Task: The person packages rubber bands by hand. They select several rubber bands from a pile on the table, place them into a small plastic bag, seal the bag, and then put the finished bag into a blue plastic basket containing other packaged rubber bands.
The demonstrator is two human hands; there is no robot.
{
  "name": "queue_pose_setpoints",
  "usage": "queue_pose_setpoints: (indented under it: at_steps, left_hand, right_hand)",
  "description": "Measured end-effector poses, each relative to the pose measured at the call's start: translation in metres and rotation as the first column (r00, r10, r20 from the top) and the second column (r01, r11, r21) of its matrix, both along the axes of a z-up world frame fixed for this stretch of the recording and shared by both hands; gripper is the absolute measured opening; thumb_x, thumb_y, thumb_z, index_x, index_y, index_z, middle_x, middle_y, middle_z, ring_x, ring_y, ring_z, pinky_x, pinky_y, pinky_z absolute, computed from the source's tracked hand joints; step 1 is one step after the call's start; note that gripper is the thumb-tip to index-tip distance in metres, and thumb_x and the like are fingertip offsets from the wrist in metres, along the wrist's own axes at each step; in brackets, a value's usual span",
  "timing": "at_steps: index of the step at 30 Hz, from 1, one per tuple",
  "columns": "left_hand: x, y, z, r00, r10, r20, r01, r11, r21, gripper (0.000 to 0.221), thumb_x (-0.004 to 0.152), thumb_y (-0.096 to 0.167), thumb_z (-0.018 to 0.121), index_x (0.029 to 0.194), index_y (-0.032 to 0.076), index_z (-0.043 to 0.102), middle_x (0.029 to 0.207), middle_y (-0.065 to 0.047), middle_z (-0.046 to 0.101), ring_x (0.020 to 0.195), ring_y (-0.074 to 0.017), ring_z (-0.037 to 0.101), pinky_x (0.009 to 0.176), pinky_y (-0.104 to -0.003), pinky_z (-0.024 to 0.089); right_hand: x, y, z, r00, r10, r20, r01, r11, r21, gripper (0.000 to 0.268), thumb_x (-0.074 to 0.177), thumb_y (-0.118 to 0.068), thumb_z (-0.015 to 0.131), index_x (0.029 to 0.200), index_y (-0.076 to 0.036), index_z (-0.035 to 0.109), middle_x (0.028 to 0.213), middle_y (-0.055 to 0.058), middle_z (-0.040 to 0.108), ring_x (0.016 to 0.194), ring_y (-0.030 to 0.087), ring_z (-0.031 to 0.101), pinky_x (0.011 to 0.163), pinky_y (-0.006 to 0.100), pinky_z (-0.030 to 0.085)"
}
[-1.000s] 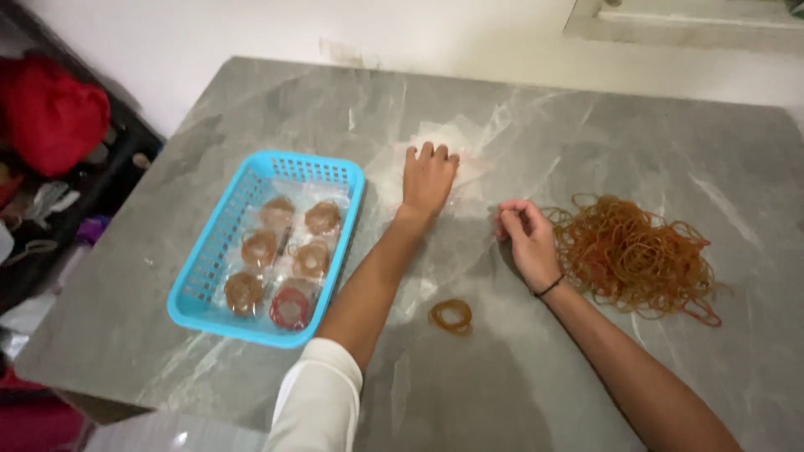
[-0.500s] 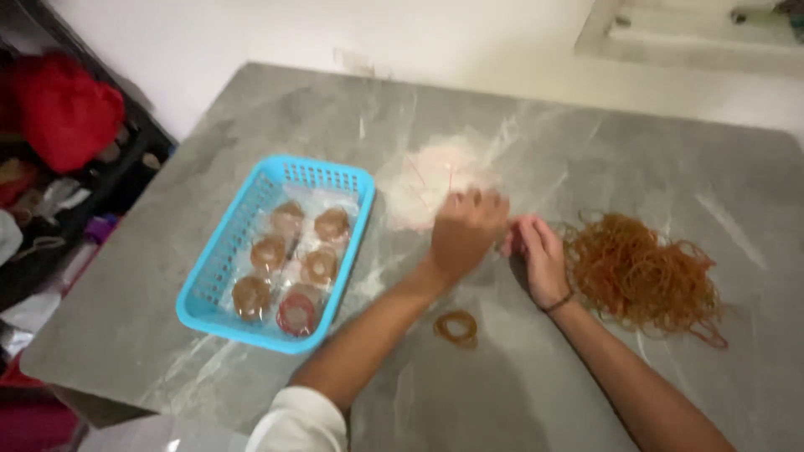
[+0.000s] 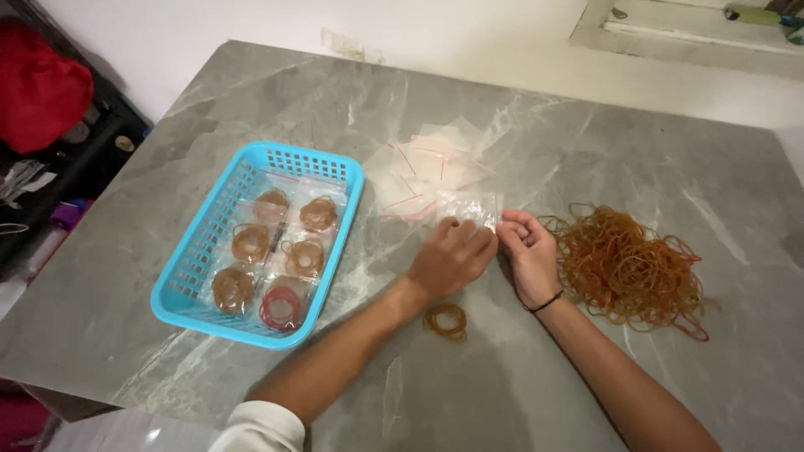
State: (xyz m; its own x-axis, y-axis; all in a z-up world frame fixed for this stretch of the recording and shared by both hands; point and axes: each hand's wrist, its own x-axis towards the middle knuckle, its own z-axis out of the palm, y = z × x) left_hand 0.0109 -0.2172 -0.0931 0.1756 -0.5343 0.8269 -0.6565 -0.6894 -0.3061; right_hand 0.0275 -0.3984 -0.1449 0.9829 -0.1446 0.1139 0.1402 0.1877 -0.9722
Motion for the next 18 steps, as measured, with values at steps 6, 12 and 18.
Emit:
queue_pose_setpoints:
  at_steps: [6, 12, 18]
  left_hand:
    - [0.006, 0.001, -0.024, 0.994, 0.037, -0.099, -0.039, 0.999, -0.017, 0.018, 0.093, 0.015, 0.061, 0.108, 0.009, 0.069, 0.092, -0.006, 0.060, 0.083, -0.0241, 0.060, 0.080, -0.039, 0.052]
    - [-0.002, 0.009, -0.001, 0.908, -0.070, -0.412, -0.060, 0.954, -0.294, 0.022, 0.101, 0.032, 0.059, 0.095, 0.012, 0.067, 0.081, -0.005, 0.066, 0.074, -0.0268, 0.071, 0.068, -0.038, 0.055]
    - [0.000, 0.007, -0.007, 0.892, -0.079, -0.446, -0.102, 0.925, -0.367, 0.013, 0.093, 0.030, 0.065, 0.094, 0.017, 0.064, 0.076, -0.002, 0.066, 0.068, -0.0252, 0.072, 0.063, -0.036, 0.056]
  right_hand:
    - [-0.014, 0.007, 0.019, 0.998, -0.030, 0.056, 0.043, 0.964, -0.263, 0.014, 0.098, -0.009, 0.070, 0.112, -0.008, 0.072, 0.090, 0.002, 0.075, 0.076, 0.005, 0.067, 0.070, 0.018, 0.055]
    - [-0.012, 0.004, 0.009, 0.994, 0.062, 0.086, -0.035, 0.958, -0.284, 0.018, 0.096, 0.002, 0.066, 0.113, -0.004, 0.068, 0.087, 0.006, 0.074, 0.074, 0.011, 0.069, 0.072, 0.023, 0.058]
    - [-0.021, 0.011, 0.020, 0.987, 0.111, 0.118, -0.054, 0.911, -0.408, 0.029, 0.086, 0.011, 0.066, 0.108, -0.006, 0.072, 0.083, 0.004, 0.071, 0.074, 0.007, 0.064, 0.075, 0.020, 0.055]
